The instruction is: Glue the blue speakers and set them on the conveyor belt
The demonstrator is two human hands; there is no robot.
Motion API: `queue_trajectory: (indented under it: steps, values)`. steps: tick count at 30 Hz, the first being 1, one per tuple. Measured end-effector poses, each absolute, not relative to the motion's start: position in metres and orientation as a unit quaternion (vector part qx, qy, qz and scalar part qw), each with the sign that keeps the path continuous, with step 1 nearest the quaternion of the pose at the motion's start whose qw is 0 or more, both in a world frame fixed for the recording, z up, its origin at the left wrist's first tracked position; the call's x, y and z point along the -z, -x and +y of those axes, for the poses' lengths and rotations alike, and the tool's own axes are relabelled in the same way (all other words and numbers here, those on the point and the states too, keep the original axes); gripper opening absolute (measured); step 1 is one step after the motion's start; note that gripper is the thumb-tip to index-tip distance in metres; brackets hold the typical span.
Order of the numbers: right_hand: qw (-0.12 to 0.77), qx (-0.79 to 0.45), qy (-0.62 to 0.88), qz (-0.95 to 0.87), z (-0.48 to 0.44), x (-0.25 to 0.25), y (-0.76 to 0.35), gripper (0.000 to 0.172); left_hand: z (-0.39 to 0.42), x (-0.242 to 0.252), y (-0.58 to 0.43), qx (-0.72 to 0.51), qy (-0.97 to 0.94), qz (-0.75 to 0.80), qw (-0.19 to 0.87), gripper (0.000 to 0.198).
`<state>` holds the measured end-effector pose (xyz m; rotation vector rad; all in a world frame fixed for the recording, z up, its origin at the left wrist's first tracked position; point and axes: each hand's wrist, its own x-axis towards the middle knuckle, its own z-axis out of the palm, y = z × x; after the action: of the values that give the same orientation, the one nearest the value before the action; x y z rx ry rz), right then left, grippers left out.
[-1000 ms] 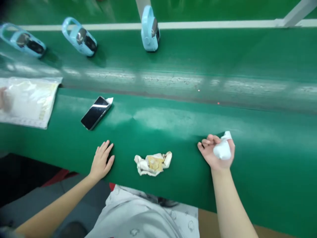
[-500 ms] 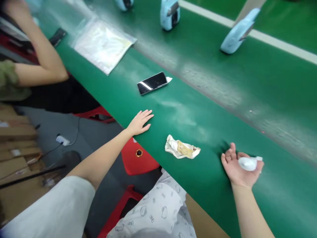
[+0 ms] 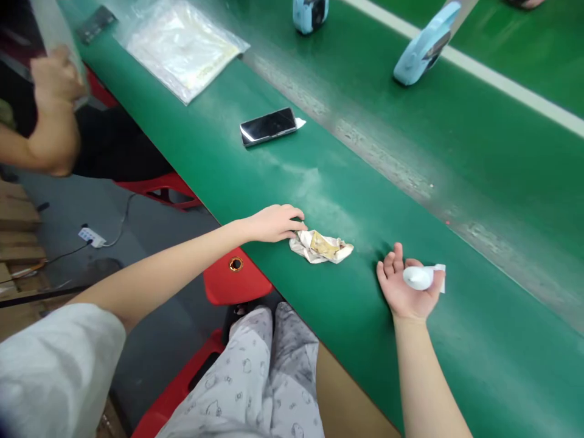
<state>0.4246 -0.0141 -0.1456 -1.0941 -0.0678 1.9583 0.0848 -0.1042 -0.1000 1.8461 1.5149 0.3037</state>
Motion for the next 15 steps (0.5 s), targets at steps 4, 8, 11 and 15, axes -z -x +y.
queue_trajectory:
  steps: [4,8,11,15]
  values:
    - [0.432,-0.794,0.426,-0.029,-0.016,0.141,-0.422,0.036,-0.104,0.108,-0.088,-0.176,-0.644,0.643,0.376,0.004]
    - [0.438,-0.787,0.433,-0.009,-0.013,0.141,-0.421,0.038,-0.160,0.092,-0.085,-0.273,-0.473,0.761,0.350,0.027]
    - [0.455,-0.772,0.444,0.019,-0.010,0.140,-0.420,0.044,-0.245,0.068,-0.076,-0.316,-0.331,0.826,0.328,0.039]
    - [0.488,-0.746,0.449,0.060,-0.020,0.128,-0.414,0.062,-0.366,0.041,-0.045,-0.324,-0.182,0.873,0.315,0.037]
